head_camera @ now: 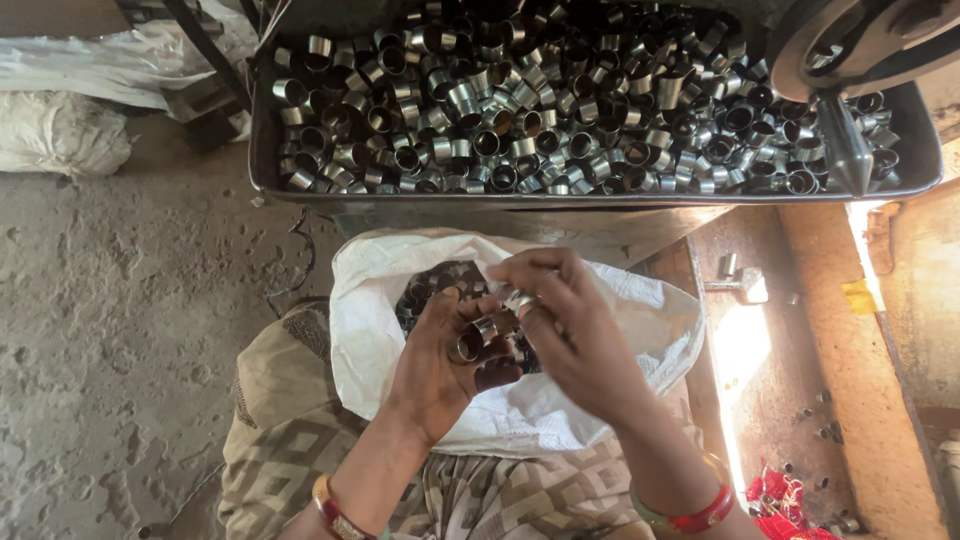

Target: The person repeatedly scoops small cylindrical metal parts from a white sack on their lap and places them into a metal tray above. The hands move continuously, transferring handfuls of parts from the sack to the tray.

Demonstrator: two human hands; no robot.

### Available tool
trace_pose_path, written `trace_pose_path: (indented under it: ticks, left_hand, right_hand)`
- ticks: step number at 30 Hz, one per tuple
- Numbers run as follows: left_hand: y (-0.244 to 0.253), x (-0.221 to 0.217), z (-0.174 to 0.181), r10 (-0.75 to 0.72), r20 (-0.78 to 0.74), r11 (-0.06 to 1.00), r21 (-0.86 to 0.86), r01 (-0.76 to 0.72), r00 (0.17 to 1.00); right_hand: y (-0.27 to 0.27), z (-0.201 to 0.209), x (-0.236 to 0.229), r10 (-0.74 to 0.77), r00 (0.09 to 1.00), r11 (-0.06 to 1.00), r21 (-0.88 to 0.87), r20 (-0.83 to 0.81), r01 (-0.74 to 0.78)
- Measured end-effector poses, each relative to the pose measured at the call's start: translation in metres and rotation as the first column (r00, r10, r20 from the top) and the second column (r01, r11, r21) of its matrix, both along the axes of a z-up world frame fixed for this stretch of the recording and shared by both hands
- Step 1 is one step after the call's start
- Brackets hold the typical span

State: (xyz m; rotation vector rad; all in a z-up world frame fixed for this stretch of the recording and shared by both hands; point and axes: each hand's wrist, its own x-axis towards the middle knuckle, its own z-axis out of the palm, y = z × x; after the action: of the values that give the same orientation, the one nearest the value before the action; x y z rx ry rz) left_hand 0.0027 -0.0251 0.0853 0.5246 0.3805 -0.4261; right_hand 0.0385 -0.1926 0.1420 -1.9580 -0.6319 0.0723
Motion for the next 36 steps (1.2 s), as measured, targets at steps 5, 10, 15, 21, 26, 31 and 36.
trace_pose_path:
  ticks: [5,10,15,21,26,31,36]
  left_hand:
    - [0.002,-0.003,-0.004,0.066,-0.118,0.988,0.147,-0.048,0.991]
    - [0.007,0.0,-0.018,0.07,-0.112,0.995,0.08,-0.062,0.991]
    - [0.011,0.005,-0.033,-0.063,0.005,0.925,0.376,0.056,0.998]
    - [0.03,0.004,-0.032,-0.412,0.392,-0.04,0.894,-0.446,0.822]
    - [0.055,0.024,-0.019,-0.397,0.623,-0.173,0.67,-0.721,0.674]
    - [0.105,0.097,0.007,-0.464,0.315,-0.567,0.612,-0.55,0.828]
    - [0.128,0.15,0.029,-0.336,-0.055,-0.708,0.673,-0.214,0.94]
  right_hand:
    - [0.018,-0.001,-0.015,0.08,0.995,0.985,-0.147,-0.053,-0.087]
    - [0.019,-0.007,-0.019,0.123,0.981,0.977,-0.155,-0.151,-0.147]
    - [0.011,-0.023,-0.008,0.078,0.996,0.996,-0.041,-0.038,-0.08]
    - [-0.032,-0.025,0.032,-0.291,0.89,0.925,0.134,-0.352,0.355]
    - [-0.072,-0.012,0.091,-0.5,0.854,0.802,-0.296,0.143,0.519]
    - [-0.094,-0.012,0.16,-0.36,0.833,0.574,-0.604,0.421,0.553]
    - [-0.107,-0.031,0.198,-0.422,0.892,0.463,-0.807,0.163,0.367]
